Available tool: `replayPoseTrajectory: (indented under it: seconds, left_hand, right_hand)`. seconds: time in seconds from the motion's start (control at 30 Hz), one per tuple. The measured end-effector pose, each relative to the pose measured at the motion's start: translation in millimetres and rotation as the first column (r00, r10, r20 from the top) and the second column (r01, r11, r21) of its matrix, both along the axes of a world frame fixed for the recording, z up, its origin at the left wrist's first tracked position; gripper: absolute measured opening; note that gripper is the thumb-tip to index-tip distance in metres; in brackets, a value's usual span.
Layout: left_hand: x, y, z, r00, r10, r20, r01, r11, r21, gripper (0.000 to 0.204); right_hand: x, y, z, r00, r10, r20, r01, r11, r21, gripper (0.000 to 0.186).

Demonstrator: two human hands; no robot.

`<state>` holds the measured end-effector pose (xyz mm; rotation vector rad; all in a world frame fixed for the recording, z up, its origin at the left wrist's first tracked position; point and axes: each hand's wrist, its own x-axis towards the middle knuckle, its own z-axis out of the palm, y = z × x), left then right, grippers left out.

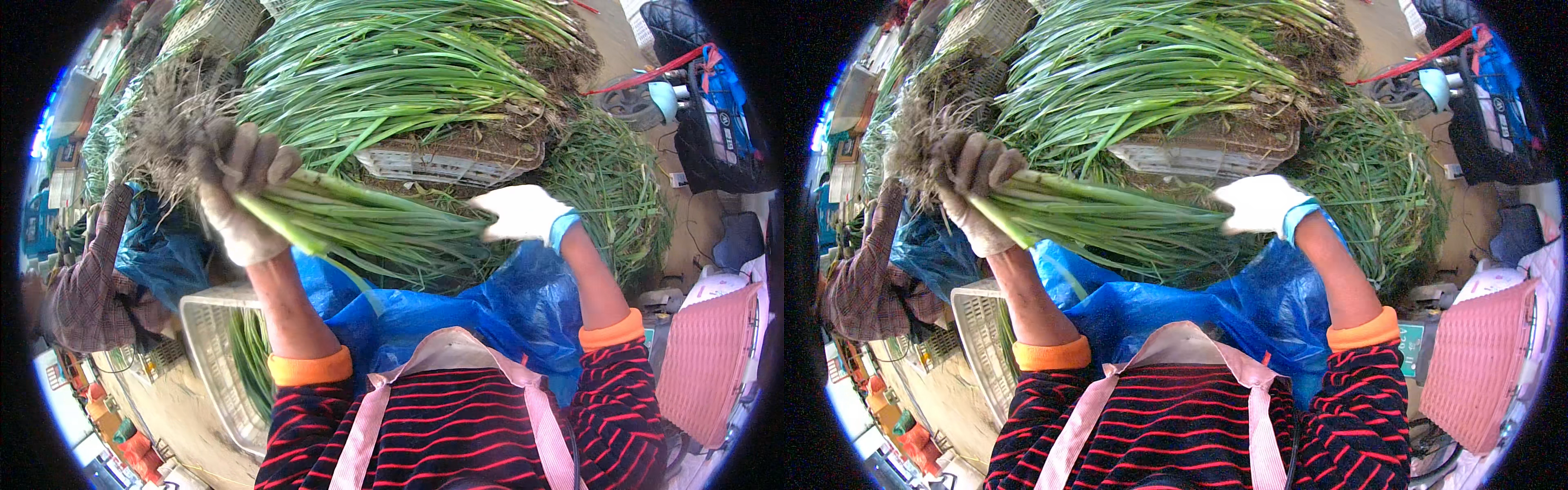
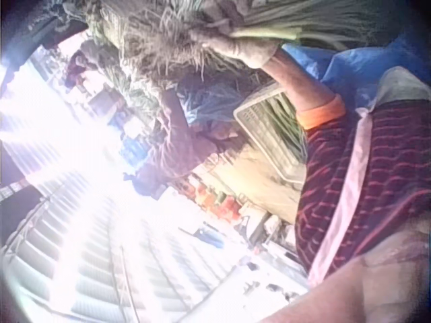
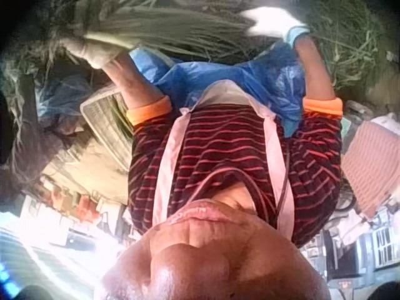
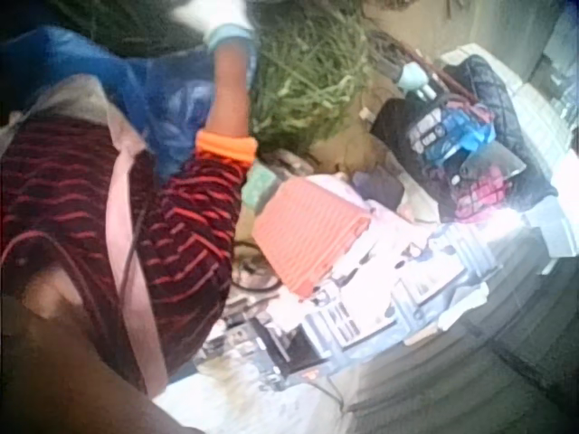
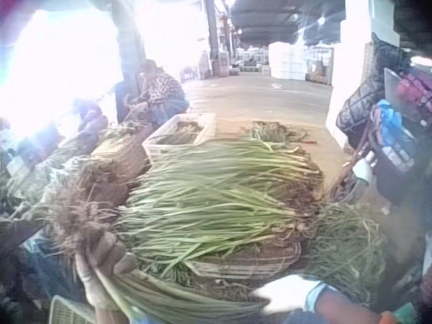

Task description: The person repeatedly picks up bunches of green onions from a large pile, removes the root ends by hand, and places the trimmed onions into a white plastic basket. The person also discards the removed roots into a blue bag. The process is continuous and repetitive throughout the clip.

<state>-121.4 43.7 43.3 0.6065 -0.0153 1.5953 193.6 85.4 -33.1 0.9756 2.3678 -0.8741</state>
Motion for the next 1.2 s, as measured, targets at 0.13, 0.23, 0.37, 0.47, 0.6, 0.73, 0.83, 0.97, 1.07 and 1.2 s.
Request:
replayPoseTrajectory:
  seconds: [0.13, 0.23, 0.37, 0.47, 0.6, 0.73, 0.83, 0.97, 1.07, 1.2]
  left_hand:
    - [19, 3, 0, 0.928, 0.191, -0.32, -0.238, 0.965, -0.114, 0.024]
    - [31, 5, -10, 0.847, 0.269, -0.459, -0.382, 0.908, -0.173, 0.033]
    - [49, 10, -17, 0.757, 0.277, -0.592, -0.499, 0.83, -0.251, 0.016]
    - [58, 12, -14, 0.737, 0.299, -0.606, -0.565, 0.764, -0.311, 0.016]
    - [60, 10, -23, 0.801, 0.218, -0.558, -0.423, 0.865, -0.27, 0.029]
    - [40, 10, -35, 0.82, 0.127, -0.558, -0.357, 0.876, -0.325, 0.04]
    - [42, 3, -33, 0.799, 0.133, -0.587, -0.427, 0.812, -0.397, 0.048]
    - [40, -4, -37, 0.856, 0.071, -0.512, -0.282, 0.894, -0.347, 0.05]
    - [48, -3, -39, 0.928, 0.065, -0.366, -0.181, 0.939, -0.291, 0.05]
    - [55, -3, -35, 0.949, -0.015, -0.314, -0.055, 0.976, -0.212, 0.045]
  right_hand:
    - [-3, 11, 9, 0.879, -0.149, -0.454, 0.322, 0.887, 0.33, 0.045]
    - [-53, 8, 54, 0.696, -0.271, -0.665, 0.391, 0.92, 0.034, 0.039]
    - [-99, -20, 62, 0.639, 0.041, -0.768, 0.378, 0.853, 0.36, 0.04]
    - [-100, -17, 59, 0.659, -0.202, -0.724, 0.414, 0.902, 0.125, 0.036]
    - [-100, -22, 55, 0.546, -0.743, -0.388, 0.116, 0.525, -0.843, 0.041]
    - [-107, -9, 61, 0.919, -0.258, -0.297, 0.315, 0.935, 0.162, 0.041]
    - [-95, -13, 58, 0.838, -0.202, -0.506, 0.456, 0.768, 0.449, 0.049]
    - [-89, -15, 40, 0.636, -0.137, -0.759, 0.524, 0.799, 0.295, 0.075]
    - [-104, -30, 14, 0.26, -0.662, -0.703, 0.022, 0.732, -0.681, 0.067]
    - [-101, -37, -1, 0.255, -0.824, -0.506, -0.111, 0.495, -0.862, 0.063]
